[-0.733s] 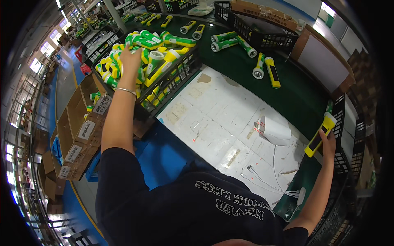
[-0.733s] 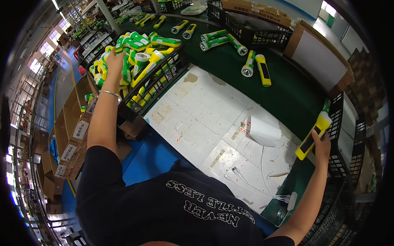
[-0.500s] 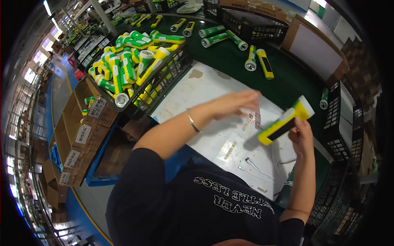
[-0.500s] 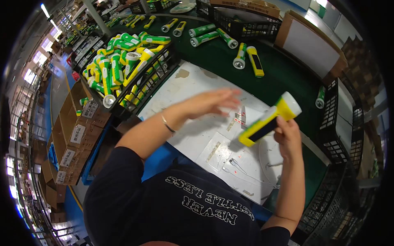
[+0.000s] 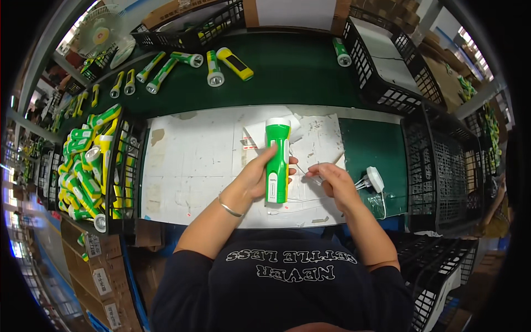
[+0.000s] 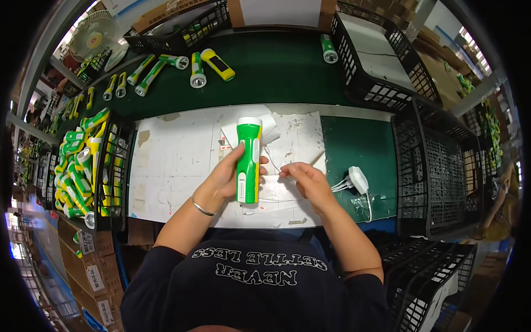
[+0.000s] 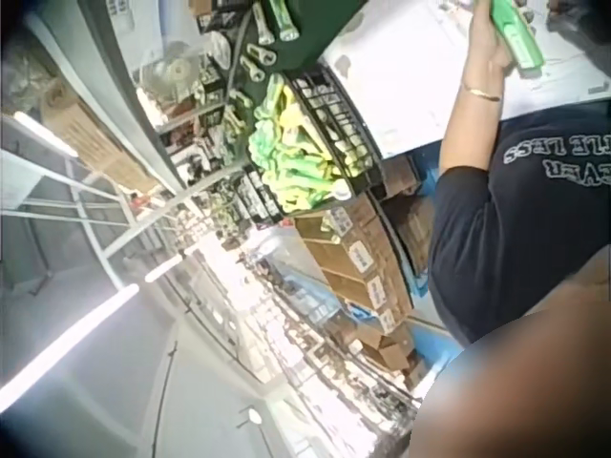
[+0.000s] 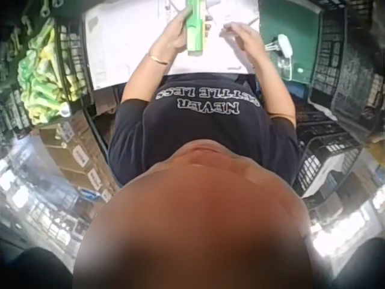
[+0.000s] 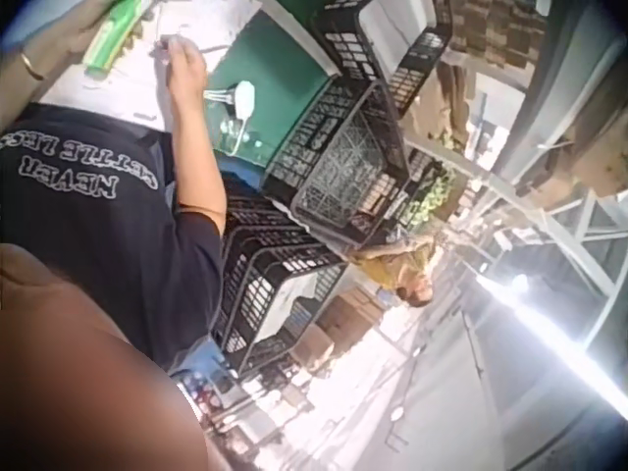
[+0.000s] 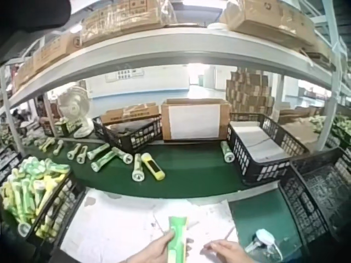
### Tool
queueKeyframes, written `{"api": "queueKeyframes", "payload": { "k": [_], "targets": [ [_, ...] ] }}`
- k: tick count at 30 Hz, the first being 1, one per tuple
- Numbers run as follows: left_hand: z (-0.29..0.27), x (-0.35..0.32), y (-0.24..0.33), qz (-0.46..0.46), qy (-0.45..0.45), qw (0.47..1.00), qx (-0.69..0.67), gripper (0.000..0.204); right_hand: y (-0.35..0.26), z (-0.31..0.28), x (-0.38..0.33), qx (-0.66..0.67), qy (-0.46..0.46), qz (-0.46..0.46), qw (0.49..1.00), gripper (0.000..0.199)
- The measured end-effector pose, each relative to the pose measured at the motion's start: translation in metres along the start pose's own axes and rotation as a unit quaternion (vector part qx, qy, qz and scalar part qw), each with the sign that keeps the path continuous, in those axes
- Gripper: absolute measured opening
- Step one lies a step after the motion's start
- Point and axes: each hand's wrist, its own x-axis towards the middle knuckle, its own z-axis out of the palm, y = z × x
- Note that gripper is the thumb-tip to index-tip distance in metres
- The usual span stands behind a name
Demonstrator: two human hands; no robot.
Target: Testing the light function of flashlights and sorting them on an assembly line.
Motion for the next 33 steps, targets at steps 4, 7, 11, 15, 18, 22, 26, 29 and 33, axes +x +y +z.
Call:
{"api": "queueKeyframes", "payload": {
  "k": [4,7,11,15,18,22,26,29,33],
  "targets": [
    [0.015,0.004,0.002,-0.033,0.064,0.996,0.055,0.049,0.01,0.0,-0.013,0.021,-0.029,0.02,0.999,0.028],
    [0.019,0.005,0.002,0.042,0.043,0.998,-0.01,0.045,0.016,0.003,-0.011,-0.006,-0.039,0.005,0.999,0.029],
    [0.013,0.007,0.002,0.043,0.054,0.998,-0.009,0.04,0.024,0.008,-0.006,-0.011,-0.068,-0.016,0.997,0.029],
    [0.007,0.007,0.001,0.028,0.087,0.996,-0.019,0.04,0.025,0.011,-0.005,-0.035,-0.078,-0.035,0.996,0.029],
    [0.007,0.008,-0.001,0.027,0.081,0.996,-0.012,0.04,0.022,0.012,-0.008,-0.05,-0.077,-0.034,0.995,0.028],
    [0.011,0.01,-0.002,0.037,0.088,0.995,0.0,0.04,0.013,0.015,-0.01,-0.146,-0.028,-0.026,0.989,0.028],
    [0.015,0.007,-0.003,0.054,0.094,0.993,0.05,0.037,0.001,0.022,-0.009,-0.4,0.024,-0.284,0.871,0.018],
    [0.018,0.003,-0.005,0.097,0.071,0.986,0.115,0.035,-0.008,0.029,-0.009,-0.53,0.058,-0.355,0.767,0.013],
    [0.025,-0.001,-0.013,0.146,0.083,0.96,0.225,0.034,-0.011,0.04,-0.004,-0.625,0.057,-0.39,0.674,0.012]
  ]
}}
